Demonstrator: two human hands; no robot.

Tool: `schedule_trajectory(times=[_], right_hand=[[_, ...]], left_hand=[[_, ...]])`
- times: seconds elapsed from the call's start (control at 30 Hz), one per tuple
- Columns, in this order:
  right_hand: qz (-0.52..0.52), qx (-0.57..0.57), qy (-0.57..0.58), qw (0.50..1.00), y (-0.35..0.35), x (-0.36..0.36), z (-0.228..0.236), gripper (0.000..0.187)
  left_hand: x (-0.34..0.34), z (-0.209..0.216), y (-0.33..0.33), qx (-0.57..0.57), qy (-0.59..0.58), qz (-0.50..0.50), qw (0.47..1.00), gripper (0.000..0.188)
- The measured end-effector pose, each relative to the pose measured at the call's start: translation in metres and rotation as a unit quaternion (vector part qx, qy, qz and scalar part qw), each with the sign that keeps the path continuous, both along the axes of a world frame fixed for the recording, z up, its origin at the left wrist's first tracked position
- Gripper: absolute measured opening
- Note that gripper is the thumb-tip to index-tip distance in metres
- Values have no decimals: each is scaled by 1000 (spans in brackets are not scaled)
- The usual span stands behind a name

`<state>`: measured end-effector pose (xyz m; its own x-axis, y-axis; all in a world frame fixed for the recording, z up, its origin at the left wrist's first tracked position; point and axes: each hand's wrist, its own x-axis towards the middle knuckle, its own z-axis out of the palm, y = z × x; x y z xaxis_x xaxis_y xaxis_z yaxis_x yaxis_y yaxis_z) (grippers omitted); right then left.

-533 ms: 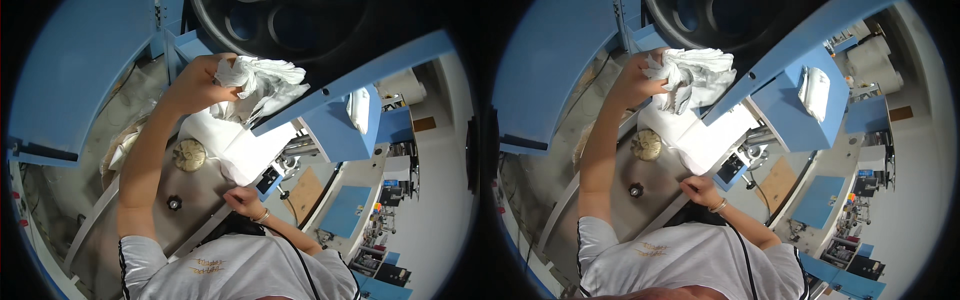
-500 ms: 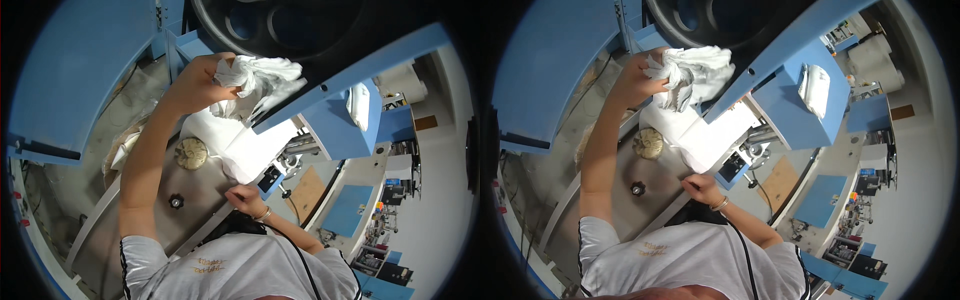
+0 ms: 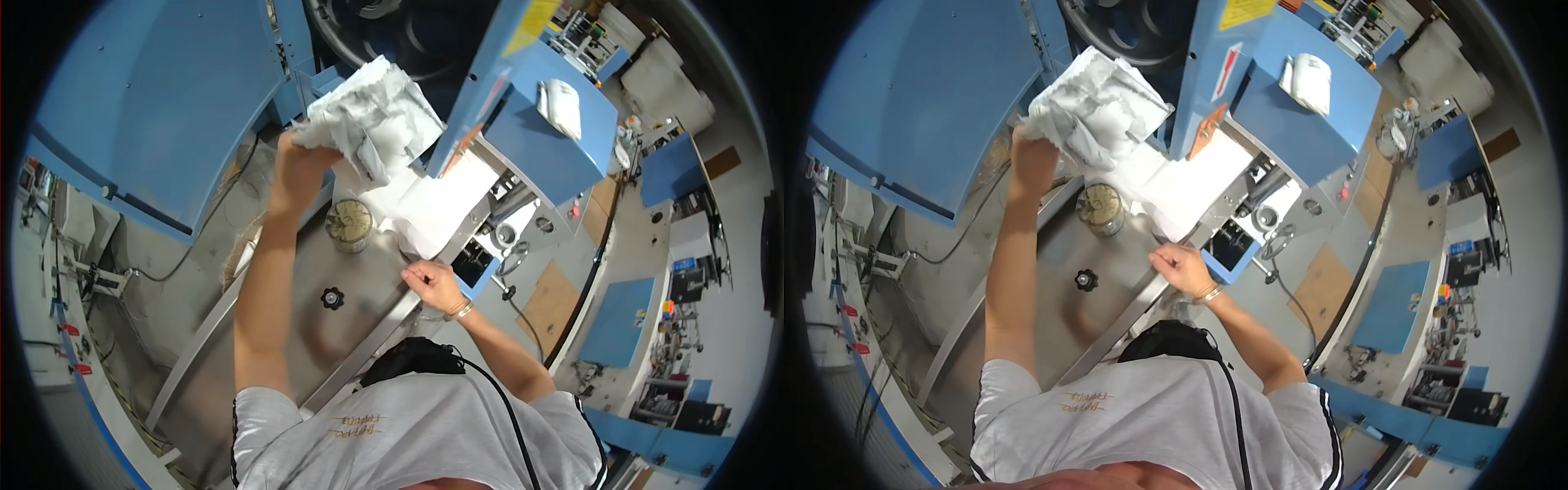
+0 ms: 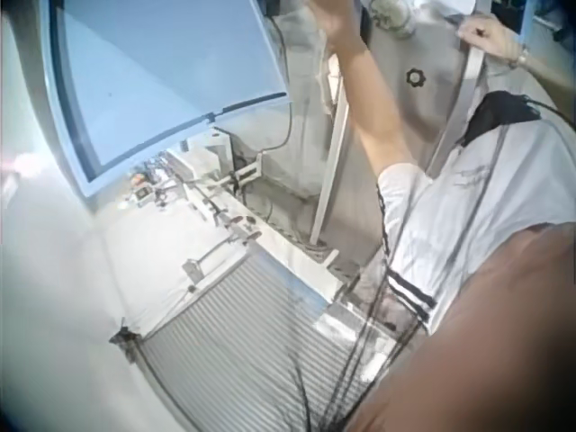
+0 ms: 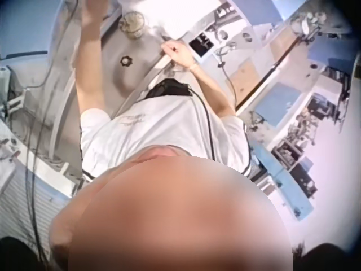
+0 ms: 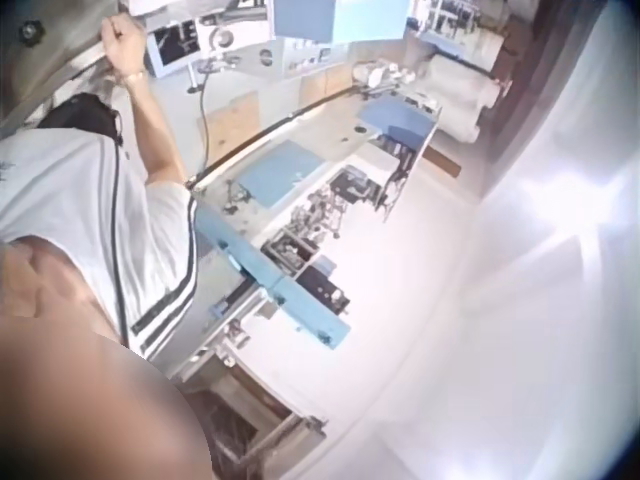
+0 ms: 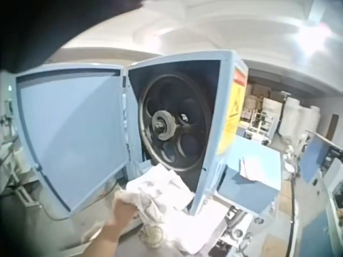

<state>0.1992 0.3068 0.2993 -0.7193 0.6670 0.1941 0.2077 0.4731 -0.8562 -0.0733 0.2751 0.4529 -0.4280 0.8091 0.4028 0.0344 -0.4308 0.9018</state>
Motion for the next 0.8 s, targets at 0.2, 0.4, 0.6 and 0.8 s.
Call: schedule_trajectory(times=[0.2,0.4,0.6,0.8], right_hand=[[-95,-72,105,987,-21,27,33,11],[-271,-182,225,918,-43,107,94,17],[-327,-122,253,902,-91,174,143,19],[-399,-139,170,890,-142,216,148,33]], left_hand=[[75,0,-35,153,373,132,906,33],[135,-2,-53,268,565,127,770,36],[191,-10,-51,375,597,101,702,27],[257,-13,-52,435,606,31,665,31]])
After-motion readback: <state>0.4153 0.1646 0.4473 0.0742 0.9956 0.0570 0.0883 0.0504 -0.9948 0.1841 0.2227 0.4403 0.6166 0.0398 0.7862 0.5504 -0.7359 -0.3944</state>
